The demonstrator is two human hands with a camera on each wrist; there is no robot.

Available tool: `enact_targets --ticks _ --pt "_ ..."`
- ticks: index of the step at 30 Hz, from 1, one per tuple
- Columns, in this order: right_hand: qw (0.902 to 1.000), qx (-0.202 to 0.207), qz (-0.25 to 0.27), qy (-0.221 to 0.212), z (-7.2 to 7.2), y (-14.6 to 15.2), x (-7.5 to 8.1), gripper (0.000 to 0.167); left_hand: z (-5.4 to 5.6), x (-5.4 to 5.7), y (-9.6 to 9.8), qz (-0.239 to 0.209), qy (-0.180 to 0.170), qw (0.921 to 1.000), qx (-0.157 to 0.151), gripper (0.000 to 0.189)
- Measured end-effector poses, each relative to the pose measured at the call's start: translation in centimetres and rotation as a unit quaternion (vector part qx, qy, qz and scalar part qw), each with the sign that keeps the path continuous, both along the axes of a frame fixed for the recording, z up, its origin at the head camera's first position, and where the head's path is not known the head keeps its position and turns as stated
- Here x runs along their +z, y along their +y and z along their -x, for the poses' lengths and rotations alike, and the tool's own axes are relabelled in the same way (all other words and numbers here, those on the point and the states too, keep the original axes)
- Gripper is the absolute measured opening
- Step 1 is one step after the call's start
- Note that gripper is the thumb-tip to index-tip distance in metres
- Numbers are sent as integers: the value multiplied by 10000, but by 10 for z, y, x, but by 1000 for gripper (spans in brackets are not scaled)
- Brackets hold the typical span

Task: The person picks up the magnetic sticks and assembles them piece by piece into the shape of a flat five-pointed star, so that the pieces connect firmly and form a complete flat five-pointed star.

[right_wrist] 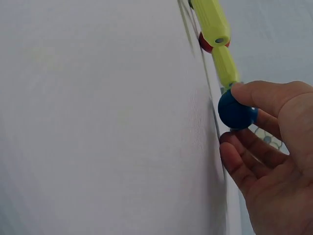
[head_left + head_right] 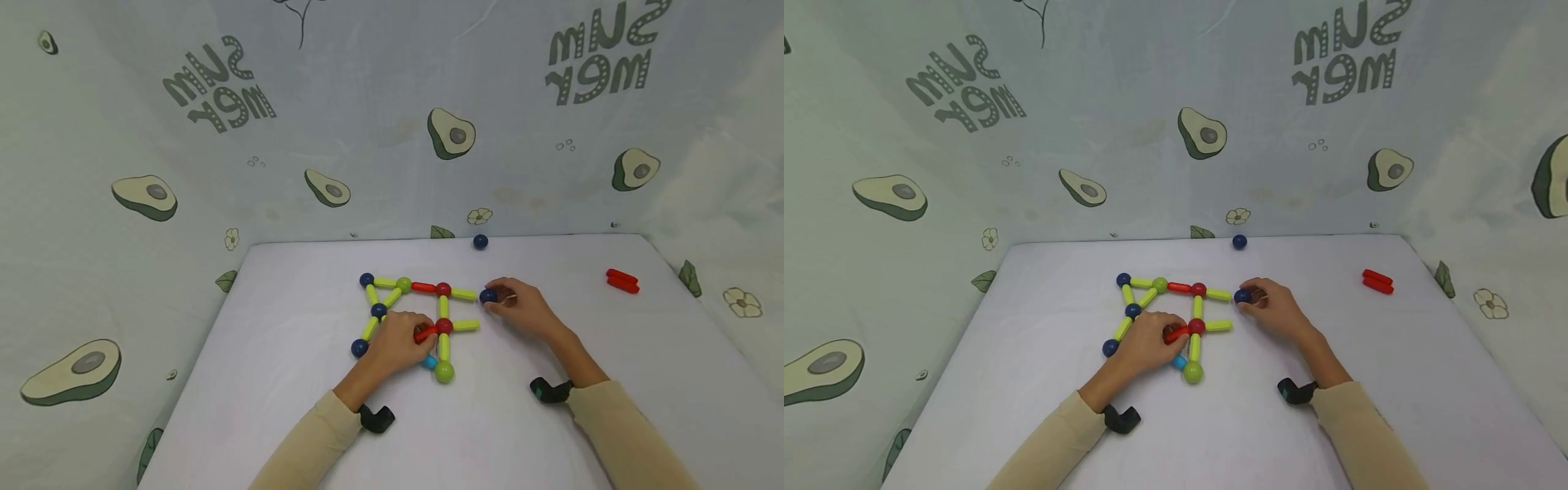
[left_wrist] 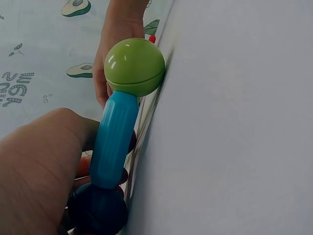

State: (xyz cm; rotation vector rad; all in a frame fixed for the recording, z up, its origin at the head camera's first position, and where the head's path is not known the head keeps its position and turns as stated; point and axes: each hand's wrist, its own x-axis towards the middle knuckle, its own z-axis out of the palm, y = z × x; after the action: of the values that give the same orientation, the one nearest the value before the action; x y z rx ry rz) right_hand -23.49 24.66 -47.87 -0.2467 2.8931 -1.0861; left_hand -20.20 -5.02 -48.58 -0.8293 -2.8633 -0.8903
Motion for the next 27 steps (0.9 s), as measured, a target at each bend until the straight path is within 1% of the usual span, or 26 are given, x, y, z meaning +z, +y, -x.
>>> enact_targets --ticks 4,10,12,14,17,22,25,27 --pt "9999 91 27 -44 0 -3 1 43 1 2 2 -20 84 10000 17 24" --pt "9998 177 65 -82 -3 -2 1 45 1 10 9 65 499 9986 160 27" --pt "9996 247 121 -39 -3 -1 0 46 2 13 15 139 531 9984 155 27" --pt "9994 312 176 25 -5 1 -3 45 3 16 21 224 481 9985 110 28" --pt "9987 392 309 129 -6 4 -5 43 3 19 34 368 247 9990 39 34" --pt "9976 416 510 194 -7 7 -8 41 5 21 53 518 -78 9986 40 46" --pt "9980 361 493 154 -7 7 -11 40 5 20 60 609 -157 9980 107 43" --pt "9984 314 463 121 -7 6 -11 40 5 18 63 682 -103 9975 139 37"
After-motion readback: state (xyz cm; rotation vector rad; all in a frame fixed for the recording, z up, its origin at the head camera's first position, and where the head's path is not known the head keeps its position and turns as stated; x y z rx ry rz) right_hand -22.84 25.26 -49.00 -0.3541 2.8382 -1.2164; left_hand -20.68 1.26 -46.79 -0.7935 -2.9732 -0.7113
